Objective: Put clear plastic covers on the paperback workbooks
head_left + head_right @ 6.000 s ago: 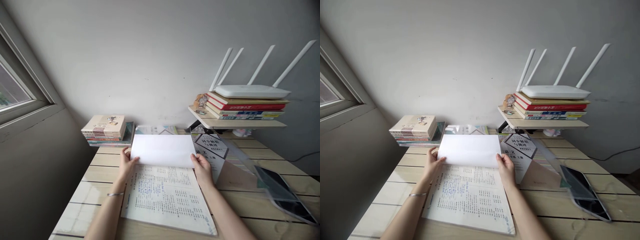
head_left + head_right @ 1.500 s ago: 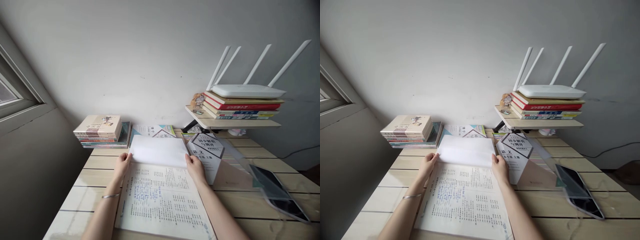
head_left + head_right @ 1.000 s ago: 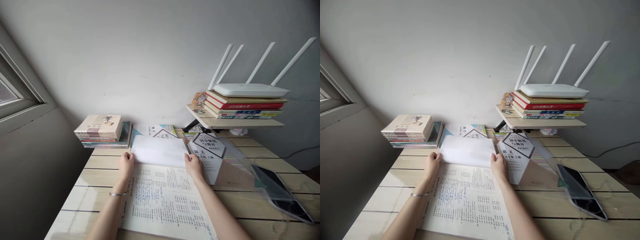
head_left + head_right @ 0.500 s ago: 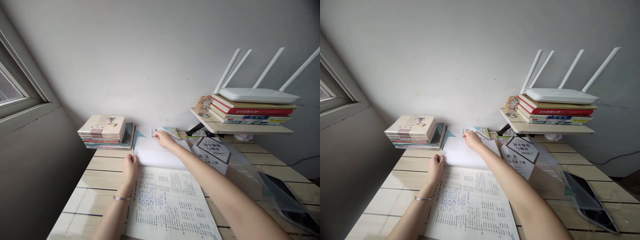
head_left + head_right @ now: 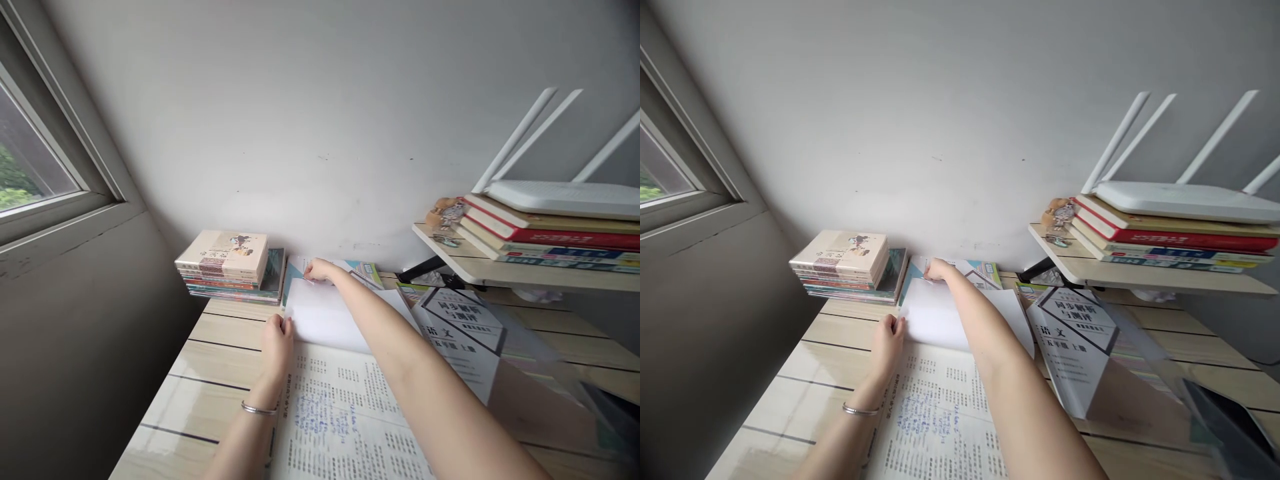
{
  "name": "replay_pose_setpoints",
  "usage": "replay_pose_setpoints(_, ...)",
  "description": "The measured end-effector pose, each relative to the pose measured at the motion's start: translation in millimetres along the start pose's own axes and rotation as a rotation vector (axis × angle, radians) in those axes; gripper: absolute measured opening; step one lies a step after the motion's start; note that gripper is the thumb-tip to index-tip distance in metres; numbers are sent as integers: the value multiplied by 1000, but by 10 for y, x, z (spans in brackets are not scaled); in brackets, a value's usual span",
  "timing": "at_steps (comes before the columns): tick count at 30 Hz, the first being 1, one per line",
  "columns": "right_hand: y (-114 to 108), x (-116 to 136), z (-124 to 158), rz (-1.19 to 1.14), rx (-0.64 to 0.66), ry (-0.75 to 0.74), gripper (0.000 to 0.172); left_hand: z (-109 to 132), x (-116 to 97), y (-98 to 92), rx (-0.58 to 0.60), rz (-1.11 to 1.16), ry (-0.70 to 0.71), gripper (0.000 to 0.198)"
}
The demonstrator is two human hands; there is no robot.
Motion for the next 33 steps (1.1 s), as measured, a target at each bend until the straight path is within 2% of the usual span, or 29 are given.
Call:
replay_pose_setpoints(4,-51,-14,-50,-27,42,-16,16,-4,9,-3,8,-16,-7,28)
replay_pose_setpoints(10,-44,-6,-74,-35,65,-18,17,-5,-3,-1,20,-12,-9,26)
replay_pose_setpoints(17,30,35,-53,33,43,43,24,-4,-41,-31,62,69,-46,24)
replay_pose_setpoints(23,-22,41,-85,52,-13,29,31,8,-50,-44,42,157,-48,17)
replay_pose_setpoints(29,-51,63,-105,19,-79,-29,21,-11,9,6,73,132,-56,27)
replay_pose_setpoints(33,-42,88,-108,10,-103,-34,29,-18,33,14,83,113,-61,28)
Point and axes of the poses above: each hand's wrist, its own z-axis away from the middle knuckle, its own y-axis out of the palm, x = y × z, the point moved 4 cm from there along -z, towards the middle knuckle, and after that the axes turned 4 degrees about -y, right-handed, at the moved point
